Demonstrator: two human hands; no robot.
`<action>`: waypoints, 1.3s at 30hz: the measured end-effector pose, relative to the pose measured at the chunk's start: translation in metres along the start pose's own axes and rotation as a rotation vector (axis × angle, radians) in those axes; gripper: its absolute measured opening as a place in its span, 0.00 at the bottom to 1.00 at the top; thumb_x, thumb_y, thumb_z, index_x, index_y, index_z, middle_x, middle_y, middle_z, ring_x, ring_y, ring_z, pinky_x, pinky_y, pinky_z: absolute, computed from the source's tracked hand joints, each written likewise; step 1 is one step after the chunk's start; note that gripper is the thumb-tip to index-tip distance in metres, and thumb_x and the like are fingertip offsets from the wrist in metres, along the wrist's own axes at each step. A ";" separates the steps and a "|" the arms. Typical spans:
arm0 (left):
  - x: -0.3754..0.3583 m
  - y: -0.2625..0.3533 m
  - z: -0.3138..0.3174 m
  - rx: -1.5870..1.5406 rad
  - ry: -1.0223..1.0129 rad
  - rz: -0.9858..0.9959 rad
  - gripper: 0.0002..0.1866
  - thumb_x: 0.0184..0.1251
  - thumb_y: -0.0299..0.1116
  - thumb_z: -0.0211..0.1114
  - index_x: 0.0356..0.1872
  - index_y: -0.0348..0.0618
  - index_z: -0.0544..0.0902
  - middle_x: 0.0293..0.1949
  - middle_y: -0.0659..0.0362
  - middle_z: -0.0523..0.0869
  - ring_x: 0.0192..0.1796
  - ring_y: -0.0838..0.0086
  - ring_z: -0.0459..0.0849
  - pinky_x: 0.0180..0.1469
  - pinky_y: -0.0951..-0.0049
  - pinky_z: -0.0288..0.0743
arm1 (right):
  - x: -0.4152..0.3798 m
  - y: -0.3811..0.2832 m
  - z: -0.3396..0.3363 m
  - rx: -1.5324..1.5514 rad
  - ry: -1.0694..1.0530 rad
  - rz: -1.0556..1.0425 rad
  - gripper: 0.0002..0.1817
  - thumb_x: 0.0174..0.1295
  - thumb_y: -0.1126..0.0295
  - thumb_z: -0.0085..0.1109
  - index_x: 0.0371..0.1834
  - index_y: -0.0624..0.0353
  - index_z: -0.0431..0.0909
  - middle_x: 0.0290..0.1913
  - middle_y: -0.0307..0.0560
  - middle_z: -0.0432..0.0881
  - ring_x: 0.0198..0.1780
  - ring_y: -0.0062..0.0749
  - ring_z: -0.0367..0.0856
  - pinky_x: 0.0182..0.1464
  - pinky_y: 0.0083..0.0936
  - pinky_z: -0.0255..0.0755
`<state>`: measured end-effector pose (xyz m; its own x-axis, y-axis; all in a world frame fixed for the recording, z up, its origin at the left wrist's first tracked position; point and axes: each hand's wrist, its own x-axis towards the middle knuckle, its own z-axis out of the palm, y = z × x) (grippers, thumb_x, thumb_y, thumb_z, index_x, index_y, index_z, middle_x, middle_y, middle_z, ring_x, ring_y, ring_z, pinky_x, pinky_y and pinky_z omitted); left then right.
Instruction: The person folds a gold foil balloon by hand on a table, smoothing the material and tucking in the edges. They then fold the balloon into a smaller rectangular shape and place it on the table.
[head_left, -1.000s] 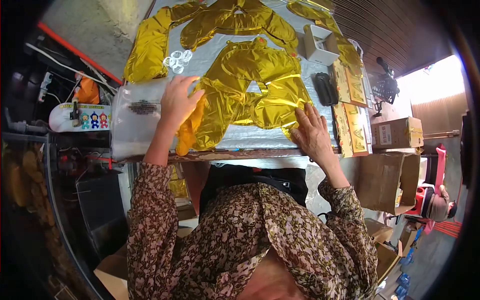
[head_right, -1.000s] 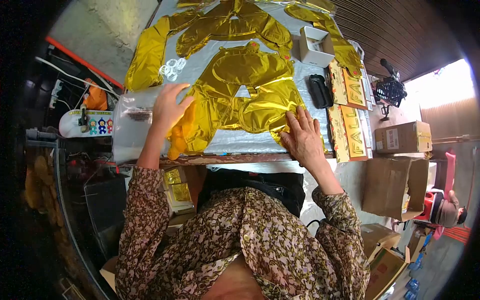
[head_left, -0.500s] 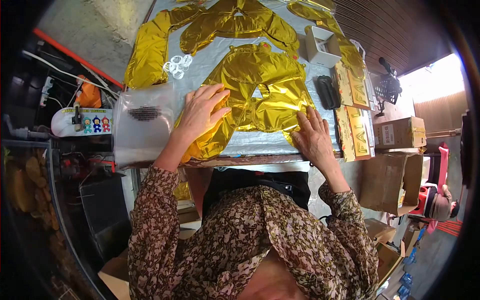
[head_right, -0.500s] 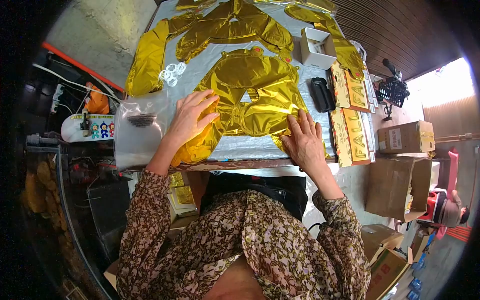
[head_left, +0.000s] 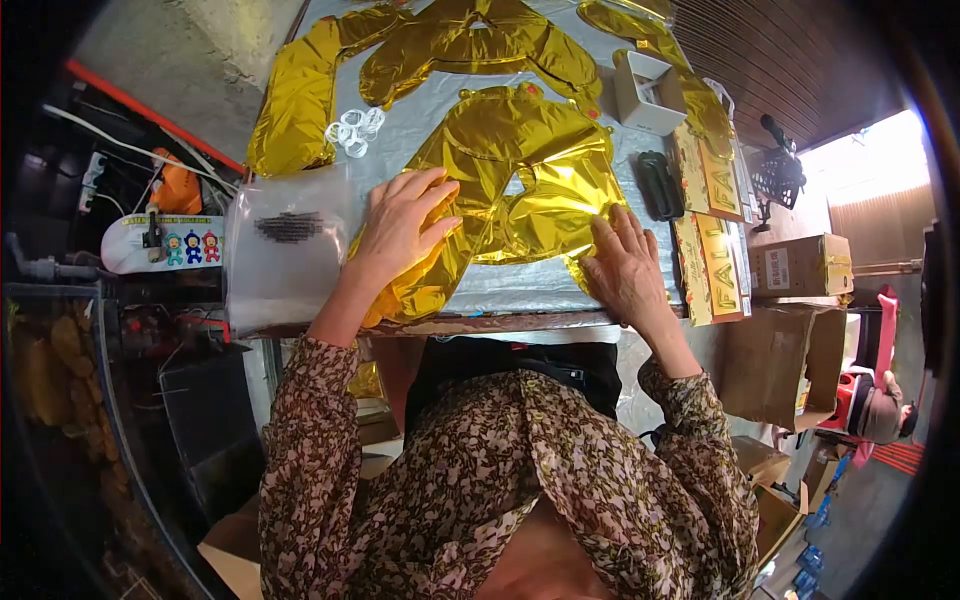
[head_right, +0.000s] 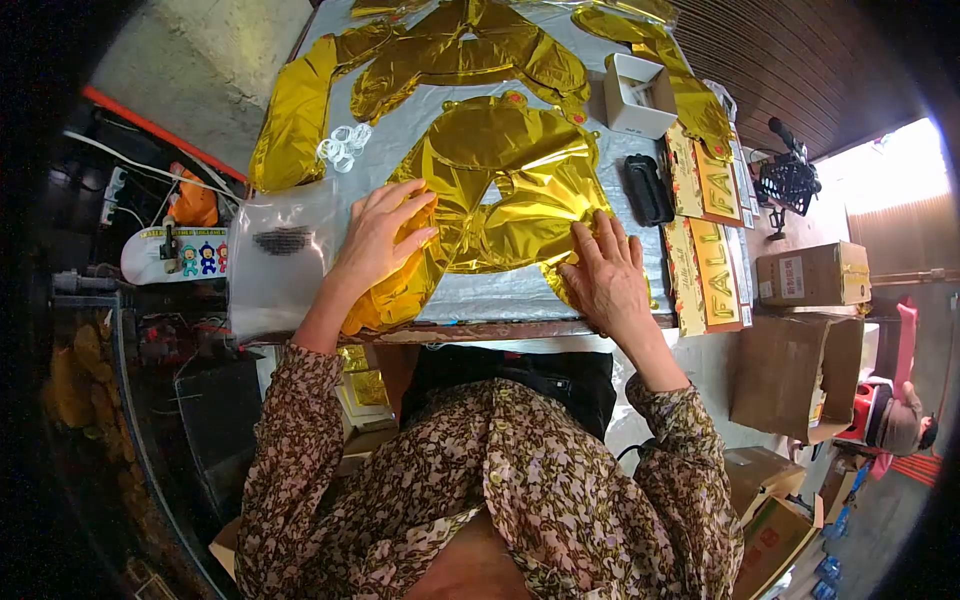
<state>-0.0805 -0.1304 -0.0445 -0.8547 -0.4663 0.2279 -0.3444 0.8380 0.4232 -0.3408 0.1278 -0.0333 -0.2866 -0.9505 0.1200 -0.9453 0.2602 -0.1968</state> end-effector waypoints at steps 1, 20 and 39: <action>0.000 0.000 0.000 -0.005 0.003 0.002 0.27 0.72 0.44 0.72 0.68 0.47 0.82 0.73 0.55 0.78 0.74 0.58 0.73 0.74 0.53 0.60 | 0.002 0.000 -0.001 0.006 -0.014 0.005 0.34 0.70 0.57 0.67 0.76 0.59 0.71 0.79 0.67 0.65 0.82 0.61 0.60 0.78 0.56 0.57; 0.003 0.003 0.000 0.016 -0.010 -0.009 0.26 0.72 0.44 0.72 0.68 0.48 0.83 0.73 0.56 0.78 0.74 0.57 0.73 0.73 0.53 0.62 | 0.001 -0.004 0.006 -0.030 0.017 0.061 0.36 0.67 0.59 0.70 0.76 0.59 0.70 0.77 0.63 0.68 0.80 0.59 0.64 0.74 0.52 0.62; 0.112 -0.006 0.040 0.166 -0.010 0.082 0.21 0.77 0.45 0.65 0.63 0.47 0.85 0.68 0.59 0.83 0.68 0.64 0.79 0.68 0.56 0.64 | -0.008 -0.002 -0.001 -0.042 -0.052 0.132 0.37 0.70 0.52 0.67 0.78 0.57 0.70 0.81 0.63 0.65 0.82 0.60 0.61 0.79 0.59 0.56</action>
<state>-0.1892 -0.1767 -0.0564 -0.8863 -0.3923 0.2462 -0.3322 0.9088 0.2524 -0.3370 0.1356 -0.0332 -0.4012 -0.9149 0.0451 -0.9060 0.3892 -0.1664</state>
